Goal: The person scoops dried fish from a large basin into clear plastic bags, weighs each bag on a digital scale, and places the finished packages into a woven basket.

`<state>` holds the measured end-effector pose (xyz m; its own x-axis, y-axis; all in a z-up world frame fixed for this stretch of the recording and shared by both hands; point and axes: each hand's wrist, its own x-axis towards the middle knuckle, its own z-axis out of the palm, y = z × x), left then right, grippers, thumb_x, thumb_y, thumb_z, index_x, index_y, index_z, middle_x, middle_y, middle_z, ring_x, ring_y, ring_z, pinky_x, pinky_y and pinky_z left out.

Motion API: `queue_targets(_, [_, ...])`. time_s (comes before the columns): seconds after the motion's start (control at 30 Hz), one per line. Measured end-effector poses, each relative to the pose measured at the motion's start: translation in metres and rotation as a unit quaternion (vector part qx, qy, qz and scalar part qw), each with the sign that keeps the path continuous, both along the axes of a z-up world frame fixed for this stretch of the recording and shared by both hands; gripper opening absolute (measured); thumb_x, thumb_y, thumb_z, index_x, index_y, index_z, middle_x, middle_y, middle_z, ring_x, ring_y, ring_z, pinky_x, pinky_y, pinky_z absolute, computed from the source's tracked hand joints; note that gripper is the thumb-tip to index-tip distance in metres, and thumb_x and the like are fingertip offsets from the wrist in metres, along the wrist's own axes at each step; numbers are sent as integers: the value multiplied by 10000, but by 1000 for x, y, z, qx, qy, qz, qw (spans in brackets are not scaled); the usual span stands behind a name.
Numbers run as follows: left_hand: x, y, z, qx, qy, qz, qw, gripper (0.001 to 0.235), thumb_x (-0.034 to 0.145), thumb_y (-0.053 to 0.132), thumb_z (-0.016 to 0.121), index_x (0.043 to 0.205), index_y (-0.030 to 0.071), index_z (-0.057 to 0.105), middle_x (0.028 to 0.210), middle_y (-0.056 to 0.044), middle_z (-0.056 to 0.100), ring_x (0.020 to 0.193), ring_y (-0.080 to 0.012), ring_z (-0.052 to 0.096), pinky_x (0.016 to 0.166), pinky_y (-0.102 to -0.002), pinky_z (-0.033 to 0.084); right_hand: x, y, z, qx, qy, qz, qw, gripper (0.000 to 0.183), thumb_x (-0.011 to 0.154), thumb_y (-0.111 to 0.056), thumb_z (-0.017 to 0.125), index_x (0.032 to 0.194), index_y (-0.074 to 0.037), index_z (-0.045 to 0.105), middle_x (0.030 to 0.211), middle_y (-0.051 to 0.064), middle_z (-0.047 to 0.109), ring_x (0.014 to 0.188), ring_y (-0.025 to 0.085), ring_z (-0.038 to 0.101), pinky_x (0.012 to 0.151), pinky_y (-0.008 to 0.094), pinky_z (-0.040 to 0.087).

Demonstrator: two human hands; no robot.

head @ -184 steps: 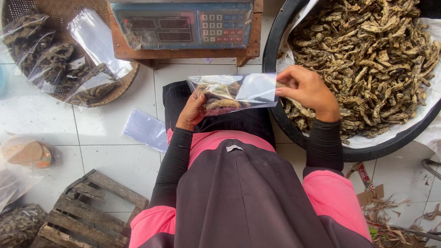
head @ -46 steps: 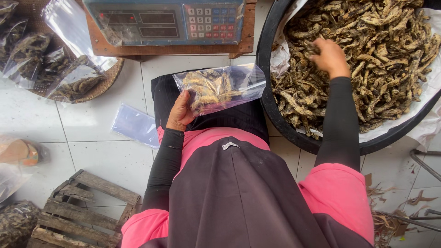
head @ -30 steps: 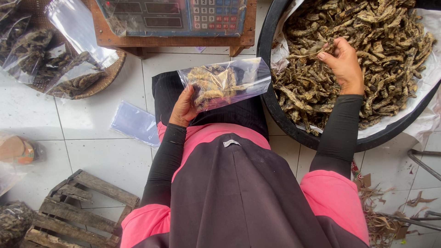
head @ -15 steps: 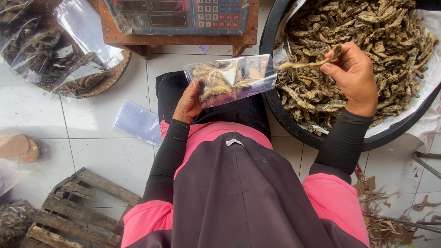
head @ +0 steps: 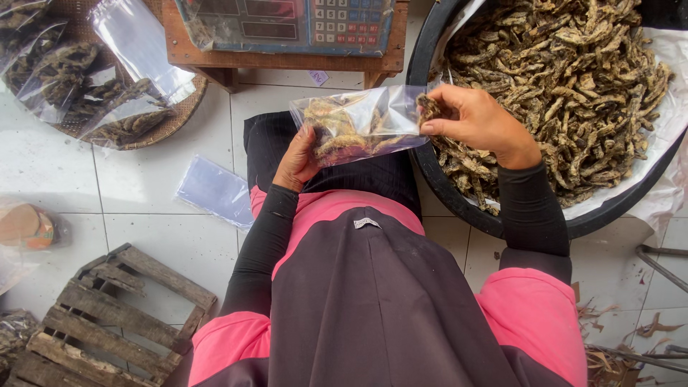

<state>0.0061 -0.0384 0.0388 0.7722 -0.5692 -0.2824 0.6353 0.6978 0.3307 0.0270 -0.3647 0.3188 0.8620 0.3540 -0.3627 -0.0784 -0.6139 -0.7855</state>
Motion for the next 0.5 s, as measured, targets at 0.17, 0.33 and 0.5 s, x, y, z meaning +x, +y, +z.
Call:
queue_targets(0.17, [-8,-7,-15,-21,55,13,998,678,936,441,744,1472,118,486,1407,-69,599,1300,-287,588,1084,-515,514,1,12,-2,124,0,-67,990,309,1002,-81,672,1262,-5,523,1051,62,728,952,84,665,801,239,529])
queue_targets(0.33, [-12,-13,-24,-75,75,21,994,706,951,474,716,1492,83,484,1434,-116,599,1317,-309,589,1119,-490,501,-4,16,-1,117,-2,-98,988,252,1007,-78,668,1205,-5,529,1040,77,733,953,86,673,806,245,539])
queue_targets(0.5, [-13,-13,-16,-75,73,11,994,690,976,459,705,1509,84,477,1445,-116,601,1328,-298,591,1132,-478,500,-1,15,-3,-17,-17,-56,998,233,968,-96,735,1160,9,654,944,113,731,825,130,657,704,294,530])
